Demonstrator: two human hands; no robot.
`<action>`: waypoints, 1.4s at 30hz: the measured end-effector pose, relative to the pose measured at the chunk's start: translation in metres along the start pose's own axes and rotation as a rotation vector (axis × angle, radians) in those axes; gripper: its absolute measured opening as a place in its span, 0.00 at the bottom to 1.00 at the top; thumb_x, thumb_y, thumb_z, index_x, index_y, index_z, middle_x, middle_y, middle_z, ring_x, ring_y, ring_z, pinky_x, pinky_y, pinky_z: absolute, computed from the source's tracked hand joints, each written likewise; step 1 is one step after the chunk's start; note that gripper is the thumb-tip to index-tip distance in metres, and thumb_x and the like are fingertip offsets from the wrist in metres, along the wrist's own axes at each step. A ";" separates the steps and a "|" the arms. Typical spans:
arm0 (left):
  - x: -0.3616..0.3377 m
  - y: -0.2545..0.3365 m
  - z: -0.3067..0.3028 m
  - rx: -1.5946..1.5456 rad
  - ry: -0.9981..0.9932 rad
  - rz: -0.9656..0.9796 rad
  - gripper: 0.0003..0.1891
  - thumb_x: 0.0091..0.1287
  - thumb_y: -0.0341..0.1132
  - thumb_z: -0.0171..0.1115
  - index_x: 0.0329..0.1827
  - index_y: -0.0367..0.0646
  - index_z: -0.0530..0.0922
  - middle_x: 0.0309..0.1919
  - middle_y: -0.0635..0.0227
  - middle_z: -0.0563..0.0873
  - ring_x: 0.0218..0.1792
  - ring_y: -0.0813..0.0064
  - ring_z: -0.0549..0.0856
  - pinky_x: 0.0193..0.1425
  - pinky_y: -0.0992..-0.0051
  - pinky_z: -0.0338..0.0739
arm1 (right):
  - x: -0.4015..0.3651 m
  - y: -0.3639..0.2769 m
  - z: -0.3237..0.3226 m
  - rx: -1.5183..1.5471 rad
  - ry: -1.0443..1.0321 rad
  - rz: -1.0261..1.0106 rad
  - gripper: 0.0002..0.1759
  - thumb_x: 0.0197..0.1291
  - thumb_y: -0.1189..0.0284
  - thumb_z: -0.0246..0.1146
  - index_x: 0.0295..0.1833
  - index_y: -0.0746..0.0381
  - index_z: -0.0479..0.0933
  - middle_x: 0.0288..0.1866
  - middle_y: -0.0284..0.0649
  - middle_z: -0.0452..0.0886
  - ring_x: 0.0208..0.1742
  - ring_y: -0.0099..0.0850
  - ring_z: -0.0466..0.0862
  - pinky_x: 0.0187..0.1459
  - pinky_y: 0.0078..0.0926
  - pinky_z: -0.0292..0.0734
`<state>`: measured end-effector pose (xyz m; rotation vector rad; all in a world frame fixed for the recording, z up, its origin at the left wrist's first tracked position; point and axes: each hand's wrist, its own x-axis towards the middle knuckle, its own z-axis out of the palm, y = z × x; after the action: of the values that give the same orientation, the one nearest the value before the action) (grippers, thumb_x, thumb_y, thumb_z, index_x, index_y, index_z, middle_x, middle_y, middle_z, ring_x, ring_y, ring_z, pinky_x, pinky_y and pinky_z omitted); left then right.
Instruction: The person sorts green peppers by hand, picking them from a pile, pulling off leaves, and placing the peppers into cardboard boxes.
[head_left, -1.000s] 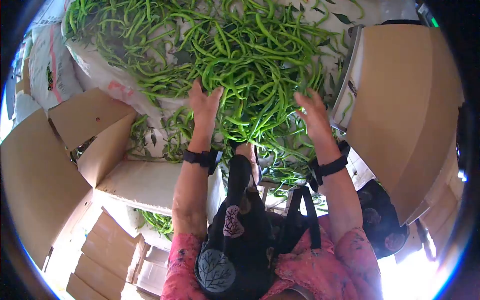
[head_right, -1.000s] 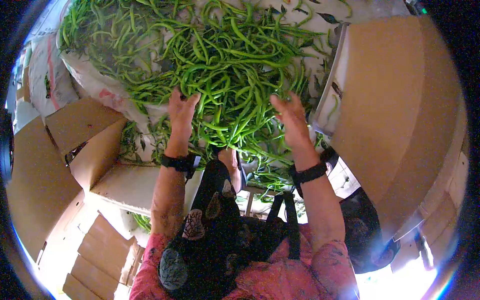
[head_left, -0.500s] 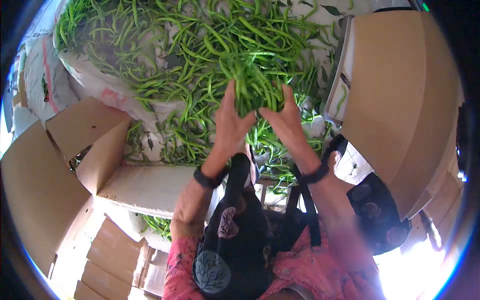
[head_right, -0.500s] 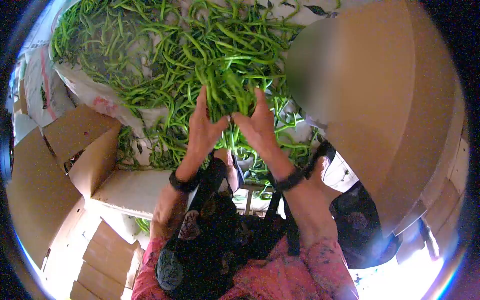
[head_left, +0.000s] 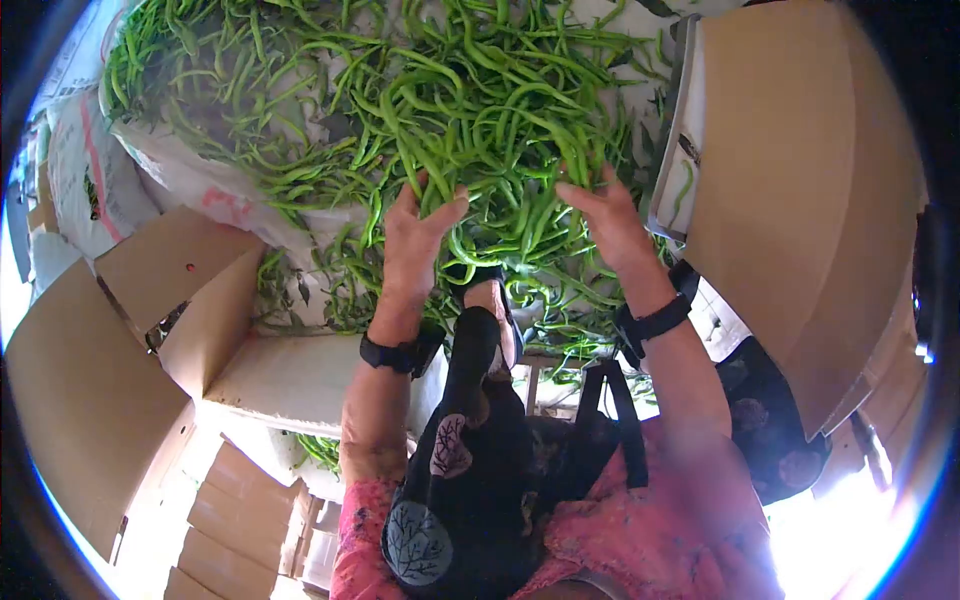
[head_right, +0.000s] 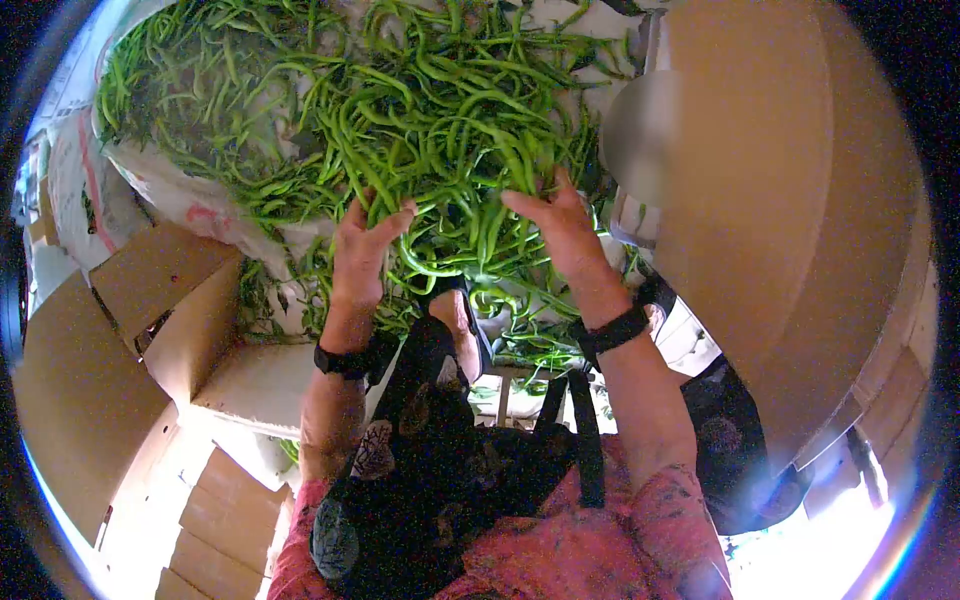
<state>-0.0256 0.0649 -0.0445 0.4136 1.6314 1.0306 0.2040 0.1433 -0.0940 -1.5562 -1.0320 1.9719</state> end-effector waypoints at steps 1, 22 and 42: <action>0.000 0.009 0.005 -0.129 0.004 -0.022 0.21 0.57 0.28 0.69 0.54 0.34 0.77 0.43 0.67 0.84 0.43 0.80 0.80 0.52 0.79 0.74 | 0.000 0.003 0.002 0.000 0.008 -0.001 0.27 0.58 0.72 0.68 0.63 0.63 0.70 0.51 0.34 0.78 0.52 0.24 0.75 0.55 0.27 0.69; 0.040 0.008 0.029 0.147 -0.315 -0.037 0.24 0.53 0.31 0.71 0.55 0.37 0.79 0.44 0.67 0.87 0.44 0.75 0.83 0.54 0.76 0.76 | -0.022 0.023 0.037 -0.010 0.028 -0.067 0.24 0.57 0.67 0.69 0.57 0.65 0.74 0.46 0.39 0.85 0.43 0.30 0.83 0.49 0.29 0.77; -0.027 0.077 0.035 0.027 -0.177 0.276 0.26 0.55 0.27 0.73 0.57 0.36 0.74 0.46 0.66 0.84 0.44 0.75 0.83 0.53 0.75 0.76 | -0.085 -0.073 0.069 -0.786 -0.050 -0.762 0.21 0.52 0.81 0.58 0.54 0.73 0.70 0.50 0.55 0.72 0.51 0.52 0.75 0.51 0.42 0.73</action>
<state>-0.0030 0.1035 0.0327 0.7427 1.4569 1.1417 0.1540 0.1089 0.0228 -1.1219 -2.1863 1.1169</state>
